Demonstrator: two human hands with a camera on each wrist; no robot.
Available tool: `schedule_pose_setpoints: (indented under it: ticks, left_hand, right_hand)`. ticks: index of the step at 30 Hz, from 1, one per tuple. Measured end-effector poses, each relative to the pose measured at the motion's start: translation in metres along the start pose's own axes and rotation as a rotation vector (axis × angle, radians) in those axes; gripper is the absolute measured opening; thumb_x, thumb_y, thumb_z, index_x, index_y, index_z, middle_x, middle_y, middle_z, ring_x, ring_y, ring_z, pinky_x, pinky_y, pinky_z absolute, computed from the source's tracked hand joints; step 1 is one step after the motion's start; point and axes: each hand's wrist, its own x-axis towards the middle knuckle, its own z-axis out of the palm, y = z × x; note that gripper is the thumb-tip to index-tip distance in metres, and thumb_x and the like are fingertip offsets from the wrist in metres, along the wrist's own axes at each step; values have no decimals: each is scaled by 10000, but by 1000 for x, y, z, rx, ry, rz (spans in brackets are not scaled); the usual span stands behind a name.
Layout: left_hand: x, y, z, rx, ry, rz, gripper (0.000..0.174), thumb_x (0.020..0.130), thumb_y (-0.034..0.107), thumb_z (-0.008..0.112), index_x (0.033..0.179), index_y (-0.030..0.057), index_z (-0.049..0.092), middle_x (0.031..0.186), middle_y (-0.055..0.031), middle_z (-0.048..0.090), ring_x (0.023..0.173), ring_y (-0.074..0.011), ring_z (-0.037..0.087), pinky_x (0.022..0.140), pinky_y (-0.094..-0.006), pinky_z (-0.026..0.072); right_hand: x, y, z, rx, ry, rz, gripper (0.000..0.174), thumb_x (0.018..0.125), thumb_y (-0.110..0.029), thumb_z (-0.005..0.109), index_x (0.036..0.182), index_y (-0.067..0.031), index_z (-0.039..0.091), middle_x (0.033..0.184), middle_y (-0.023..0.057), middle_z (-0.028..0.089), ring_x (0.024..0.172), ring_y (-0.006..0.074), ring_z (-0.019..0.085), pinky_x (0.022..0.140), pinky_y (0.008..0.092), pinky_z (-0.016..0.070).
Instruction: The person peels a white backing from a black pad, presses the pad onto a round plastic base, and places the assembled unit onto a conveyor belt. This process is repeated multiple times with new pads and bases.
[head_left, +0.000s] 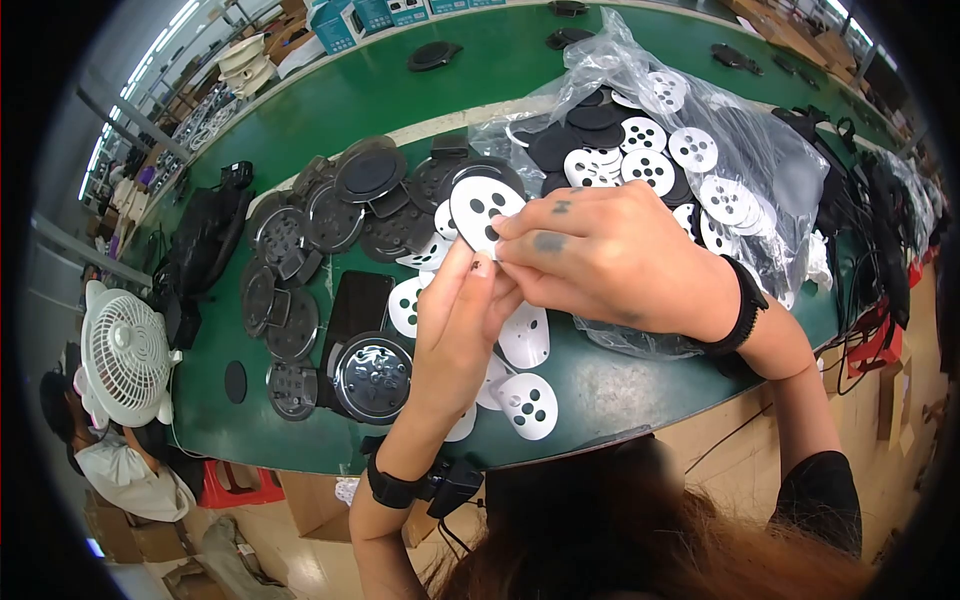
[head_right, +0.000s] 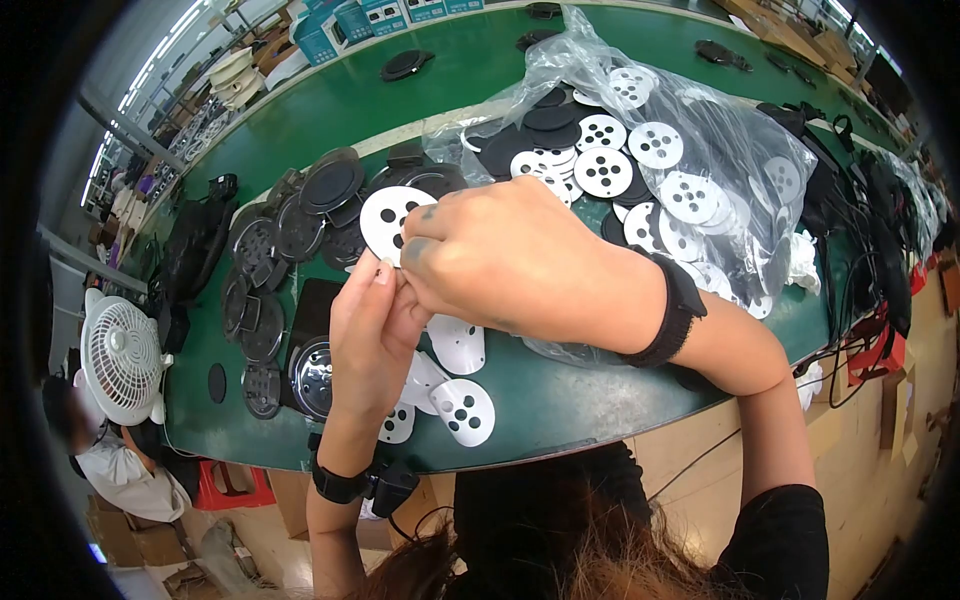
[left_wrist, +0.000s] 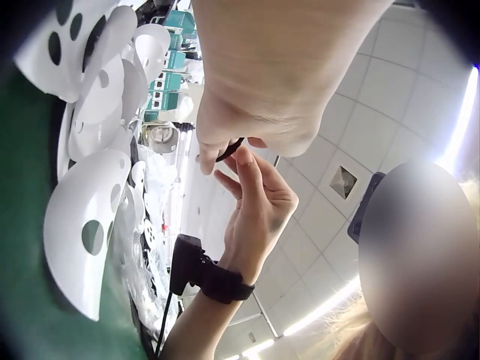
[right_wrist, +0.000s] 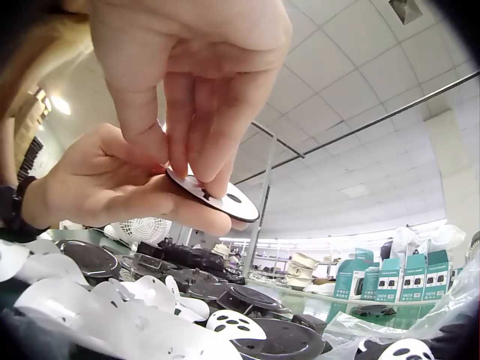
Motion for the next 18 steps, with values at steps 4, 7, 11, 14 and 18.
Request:
schedule_pose_setpoints:
  ticks: [4, 7, 11, 14, 18]
  left_hand:
    - [0, -1, -1, 47, -1, 25, 403, 963, 170, 344, 1280, -79, 328, 1206, -180, 510, 1104, -209, 537, 946, -317, 421]
    - [0, -1, -2, 82, -27, 26, 405, 963, 169, 348, 1279, -83, 327, 1212, -179, 506, 1106, -214, 537, 945, -327, 426]
    - [-1, 0, -3, 85, -27, 18, 413, 962, 168, 348, 1283, -89, 319, 1223, -179, 499, 1122, -228, 530, 959, -346, 424]
    - [-1, 2, -5, 101, -81, 46, 437, 980, 200, 316, 1316, -77, 291, 1260, -191, 445, 1170, -248, 485, 1021, -381, 377]
    - [-1, 3, -4, 95, -64, 59, 445, 980, 201, 312, 1325, -79, 281, 1259, -193, 444, 1173, -248, 481, 1021, -384, 378]
  right_hand:
    - [-1, 1, 11, 11, 133, -16, 156, 689, -159, 637, 638, -27, 572, 703, 62, 577, 635, 225, 606, 488, 336, 483]
    - [1, -1, 2, 30, 25, 35, 128, 657, -43, 691, 765, -1, 637, 826, 92, 662, 689, 229, 649, 556, 294, 532]
    - [2, 8, 0, 138, 35, 59, 130, 682, -46, 684, 799, -3, 647, 835, 103, 663, 688, 241, 642, 570, 295, 529]
    - [4, 11, -5, 254, 26, 49, 140, 710, -63, 685, 839, -16, 659, 856, 108, 665, 714, 249, 640, 605, 300, 528]
    - [4, 12, -1, 269, 40, 13, 124, 744, -112, 650, 822, -16, 641, 821, 107, 632, 724, 274, 616, 631, 334, 507]
